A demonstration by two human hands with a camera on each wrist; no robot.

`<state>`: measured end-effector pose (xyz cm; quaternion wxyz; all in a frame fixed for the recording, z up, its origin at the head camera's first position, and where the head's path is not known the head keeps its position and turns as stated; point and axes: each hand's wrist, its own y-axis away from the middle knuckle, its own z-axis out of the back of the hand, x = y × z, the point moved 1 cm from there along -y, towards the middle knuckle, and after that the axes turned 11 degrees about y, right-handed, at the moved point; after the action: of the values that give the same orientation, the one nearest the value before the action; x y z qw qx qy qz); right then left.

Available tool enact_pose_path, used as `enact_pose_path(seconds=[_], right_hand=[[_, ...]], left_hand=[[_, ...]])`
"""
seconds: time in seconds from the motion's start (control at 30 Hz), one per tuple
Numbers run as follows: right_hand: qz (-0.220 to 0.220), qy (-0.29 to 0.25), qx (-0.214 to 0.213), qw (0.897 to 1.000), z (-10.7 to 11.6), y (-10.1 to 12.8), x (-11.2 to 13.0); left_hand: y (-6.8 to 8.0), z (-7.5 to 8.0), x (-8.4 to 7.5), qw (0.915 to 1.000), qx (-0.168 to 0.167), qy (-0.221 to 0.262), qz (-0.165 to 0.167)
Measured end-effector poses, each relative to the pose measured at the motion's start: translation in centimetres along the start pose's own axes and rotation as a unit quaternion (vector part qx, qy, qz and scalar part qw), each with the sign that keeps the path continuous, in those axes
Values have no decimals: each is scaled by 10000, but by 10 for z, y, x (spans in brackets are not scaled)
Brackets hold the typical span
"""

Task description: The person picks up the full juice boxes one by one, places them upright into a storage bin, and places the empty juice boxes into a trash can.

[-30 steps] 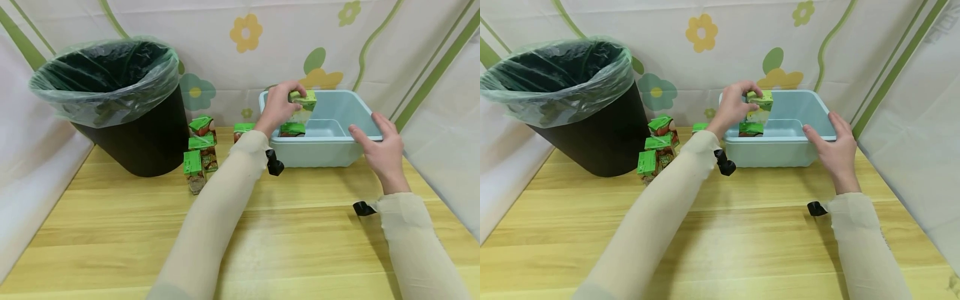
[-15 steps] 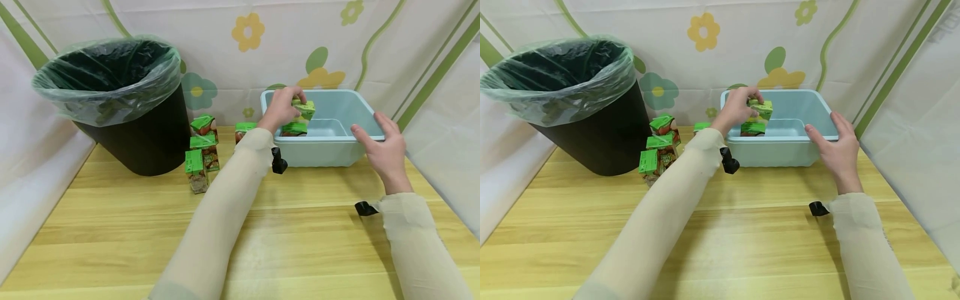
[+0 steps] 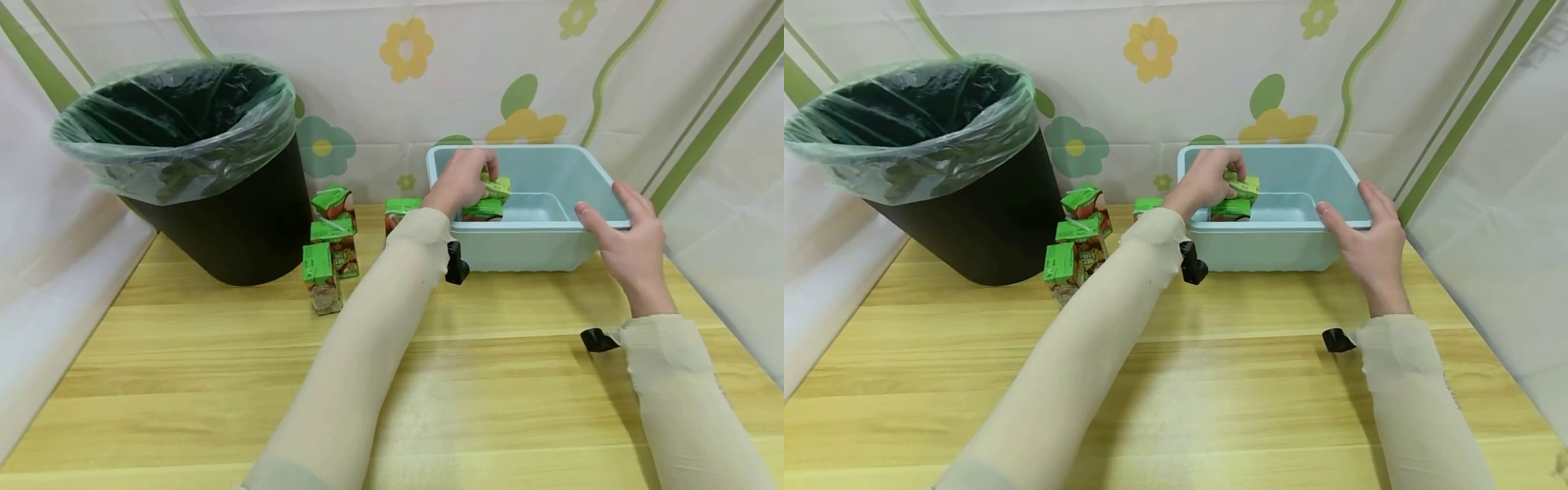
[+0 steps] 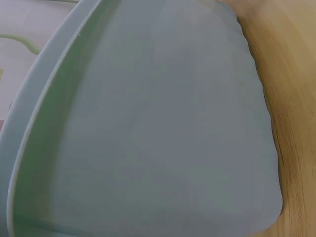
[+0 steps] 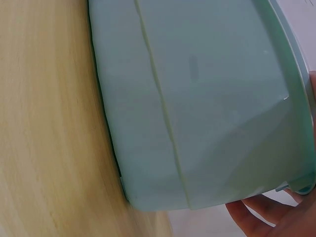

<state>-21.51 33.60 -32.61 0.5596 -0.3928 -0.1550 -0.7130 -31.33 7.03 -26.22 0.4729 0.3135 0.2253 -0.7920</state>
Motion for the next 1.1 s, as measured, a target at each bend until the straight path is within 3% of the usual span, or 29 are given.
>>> enact_pose_path(seconds=[0.23,0.57,0.7,0.8,0.97,1.1], right_hand=[[-10,-39,53,10000,1,0,1],[11,-27,53,10000,0,0,0],[6,19,77,10000,-1,0,-1],[4,62,104,9999,-1,0,-2],[-31,50,128,9999,-1,1,-1],[-65,54,135,9999,-1,0,0]], left_hand=[[1,0,-2,9991,238,-351,63],[-2,1,-3,9977,31,-31,676],[0,0,-2,9980,-271,187,543],[3,1,-2,9950,-590,668,462],[10,6,1,9779,-1322,1581,338],[16,13,2,9644,-1701,1999,313]])
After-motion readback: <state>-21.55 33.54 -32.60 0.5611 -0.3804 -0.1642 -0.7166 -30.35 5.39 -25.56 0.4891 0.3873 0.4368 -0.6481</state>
